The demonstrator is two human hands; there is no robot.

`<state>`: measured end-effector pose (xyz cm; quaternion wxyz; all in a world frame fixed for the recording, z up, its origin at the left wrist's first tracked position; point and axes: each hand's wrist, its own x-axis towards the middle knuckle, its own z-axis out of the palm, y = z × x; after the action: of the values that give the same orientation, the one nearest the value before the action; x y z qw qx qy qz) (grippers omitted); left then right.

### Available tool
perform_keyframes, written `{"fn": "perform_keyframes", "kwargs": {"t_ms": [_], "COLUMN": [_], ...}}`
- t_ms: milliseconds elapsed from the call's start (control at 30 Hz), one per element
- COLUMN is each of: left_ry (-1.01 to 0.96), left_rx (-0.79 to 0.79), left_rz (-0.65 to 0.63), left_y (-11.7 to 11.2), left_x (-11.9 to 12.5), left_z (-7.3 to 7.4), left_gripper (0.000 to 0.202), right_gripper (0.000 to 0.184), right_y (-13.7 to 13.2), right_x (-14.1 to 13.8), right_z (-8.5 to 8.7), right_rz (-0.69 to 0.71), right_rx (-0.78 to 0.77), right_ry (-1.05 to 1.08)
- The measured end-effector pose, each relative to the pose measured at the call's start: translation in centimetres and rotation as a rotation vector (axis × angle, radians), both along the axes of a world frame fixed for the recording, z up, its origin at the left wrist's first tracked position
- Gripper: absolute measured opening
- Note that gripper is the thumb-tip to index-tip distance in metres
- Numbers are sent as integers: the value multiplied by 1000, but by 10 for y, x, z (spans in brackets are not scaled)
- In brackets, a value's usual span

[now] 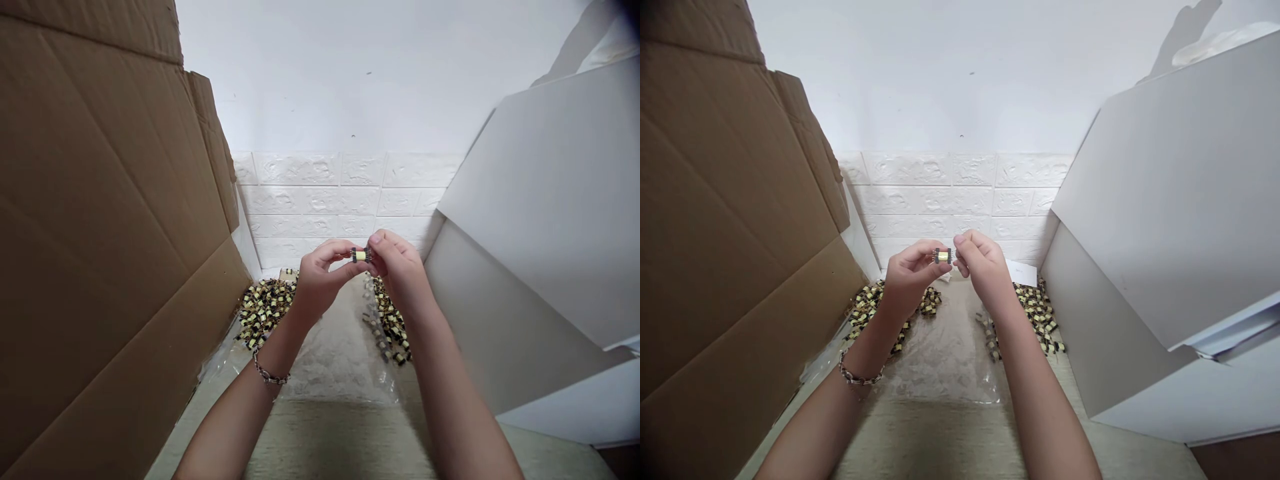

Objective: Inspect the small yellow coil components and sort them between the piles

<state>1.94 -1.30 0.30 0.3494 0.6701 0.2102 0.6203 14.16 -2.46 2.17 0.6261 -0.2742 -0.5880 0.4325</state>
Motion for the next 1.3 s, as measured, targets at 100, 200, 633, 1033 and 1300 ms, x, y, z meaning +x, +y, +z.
{"fn": "perform_keyframes", "kwargs": {"t_ms": [100,200,633,1033,1300], "left_ry": [-9,-23,-204,-321,-258], "left_rx": [69,113,-55,-446,-528], "left_rz": [27,39,-201,-566,-652], "left_y": [2,4,3,-1,3], "left_x": [-2,-3,-1,0,-3], "left_z": [0,0,1,1,-3], "left_gripper": [17,17,16,17,23], "right_gripper": [30,31,31,30,32], "right_y": [-2,-2,-3,1,0], "right_x": [2,3,-1,0,6], "right_z": [2,3,-2,-5,-3], "right_rz": [43,71,58,74,-25], "right_rx": [-32,-49,32,108,175], "right_ry": [-12,-14,20,-78,-216]}}
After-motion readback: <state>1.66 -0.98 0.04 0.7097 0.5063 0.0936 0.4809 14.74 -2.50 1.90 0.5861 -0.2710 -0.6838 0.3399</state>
